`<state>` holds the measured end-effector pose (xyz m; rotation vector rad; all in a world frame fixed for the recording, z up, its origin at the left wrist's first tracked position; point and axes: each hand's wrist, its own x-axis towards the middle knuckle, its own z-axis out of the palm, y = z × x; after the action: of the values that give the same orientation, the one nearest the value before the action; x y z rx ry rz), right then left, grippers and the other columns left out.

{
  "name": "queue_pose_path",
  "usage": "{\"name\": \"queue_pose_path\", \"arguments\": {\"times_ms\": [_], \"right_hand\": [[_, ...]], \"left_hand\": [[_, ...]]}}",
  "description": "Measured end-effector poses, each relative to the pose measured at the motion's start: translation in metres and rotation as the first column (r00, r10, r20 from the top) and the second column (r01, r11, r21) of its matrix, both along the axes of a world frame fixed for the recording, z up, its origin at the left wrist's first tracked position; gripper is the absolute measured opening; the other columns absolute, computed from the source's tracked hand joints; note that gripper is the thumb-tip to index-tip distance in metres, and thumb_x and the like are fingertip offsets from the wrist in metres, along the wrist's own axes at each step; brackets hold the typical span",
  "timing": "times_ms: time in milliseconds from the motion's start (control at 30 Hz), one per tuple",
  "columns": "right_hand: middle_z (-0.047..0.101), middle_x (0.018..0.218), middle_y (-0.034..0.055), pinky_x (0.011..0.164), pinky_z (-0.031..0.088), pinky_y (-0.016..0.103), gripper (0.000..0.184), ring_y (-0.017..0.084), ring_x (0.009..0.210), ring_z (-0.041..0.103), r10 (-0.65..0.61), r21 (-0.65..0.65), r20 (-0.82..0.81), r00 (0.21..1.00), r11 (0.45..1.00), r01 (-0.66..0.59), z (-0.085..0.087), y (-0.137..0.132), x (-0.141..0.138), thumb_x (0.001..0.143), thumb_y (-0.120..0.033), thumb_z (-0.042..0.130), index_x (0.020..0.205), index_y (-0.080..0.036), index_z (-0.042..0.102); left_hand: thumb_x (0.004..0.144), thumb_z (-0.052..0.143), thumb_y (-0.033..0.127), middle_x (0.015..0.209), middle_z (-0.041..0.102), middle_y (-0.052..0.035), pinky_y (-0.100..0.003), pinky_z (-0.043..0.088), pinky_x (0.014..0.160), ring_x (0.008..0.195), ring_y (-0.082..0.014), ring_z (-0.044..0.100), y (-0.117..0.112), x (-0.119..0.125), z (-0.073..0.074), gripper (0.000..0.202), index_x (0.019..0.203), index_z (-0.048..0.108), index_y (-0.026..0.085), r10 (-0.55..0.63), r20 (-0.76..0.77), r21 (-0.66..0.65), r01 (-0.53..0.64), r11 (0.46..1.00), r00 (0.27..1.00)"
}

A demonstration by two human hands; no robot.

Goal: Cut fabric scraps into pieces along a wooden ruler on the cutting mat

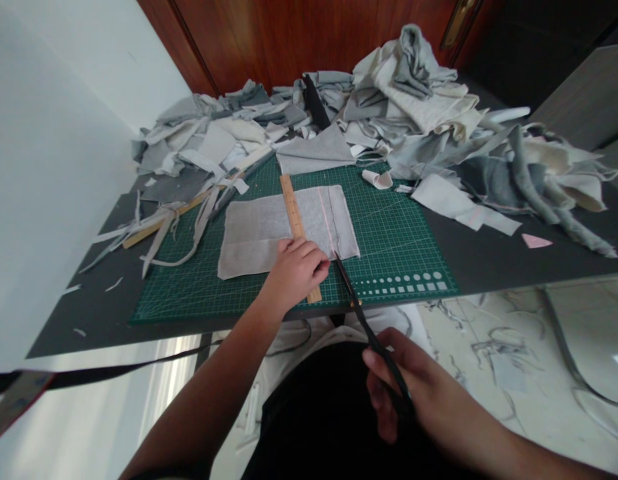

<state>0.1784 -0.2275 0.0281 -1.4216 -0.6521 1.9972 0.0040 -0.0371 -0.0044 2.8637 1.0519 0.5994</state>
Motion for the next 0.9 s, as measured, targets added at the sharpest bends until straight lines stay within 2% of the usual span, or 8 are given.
{"name": "queue_pose_path", "arguments": {"times_ms": [200, 467, 900], "right_hand": [[0.063, 0.066, -0.0058, 0.045, 0.049, 0.024, 0.065, 0.014, 0.046, 0.064, 0.034, 0.022, 0.013, 0.999, 0.999, -0.034, 0.001, 0.006, -0.003, 0.075, -0.079, 0.066, 0.093, -0.023, 0.039], [0.068, 0.071, -0.0032, 0.044, 0.05, 0.024, 0.06, 0.013, 0.046, 0.065, -0.001, 0.029, -0.04, 0.999, 1.0, 0.002, 0.002, 0.01, -0.006, 0.077, -0.072, 0.069, 0.093, -0.022, 0.04], [0.062, 0.057, -0.0073, 0.04, 0.046, 0.022, 0.063, 0.014, 0.041, 0.061, 0.001, -0.017, 0.03, 1.0, 1.0, 0.0, 0.008, 0.017, -0.016, 0.072, -0.077, 0.065, 0.093, -0.025, 0.036]], "left_hand": [[0.094, 0.065, 0.021, 0.086, 0.071, -0.0011, -0.04, 0.035, 0.085, 0.09, -0.0209, 0.062, 0.0, -0.001, -0.001, 0.011, 0.084, 0.067, 0.019, -0.018, 0.014, 0.007, 0.017, 1.0, 1.0], [0.095, 0.064, 0.021, 0.085, 0.07, -0.001, -0.04, 0.035, 0.085, 0.089, -0.0206, 0.062, 0.0, -0.001, 0.0, 0.011, 0.084, 0.067, 0.02, -0.031, 0.013, 0.015, 0.031, 0.999, 0.999], [0.094, 0.064, 0.021, 0.087, 0.07, -0.0018, -0.041, 0.035, 0.086, 0.092, -0.0222, 0.062, 0.0, 0.001, 0.001, 0.008, 0.086, 0.067, 0.021, 0.004, -0.007, -0.044, -0.004, 0.999, 1.0]]}}
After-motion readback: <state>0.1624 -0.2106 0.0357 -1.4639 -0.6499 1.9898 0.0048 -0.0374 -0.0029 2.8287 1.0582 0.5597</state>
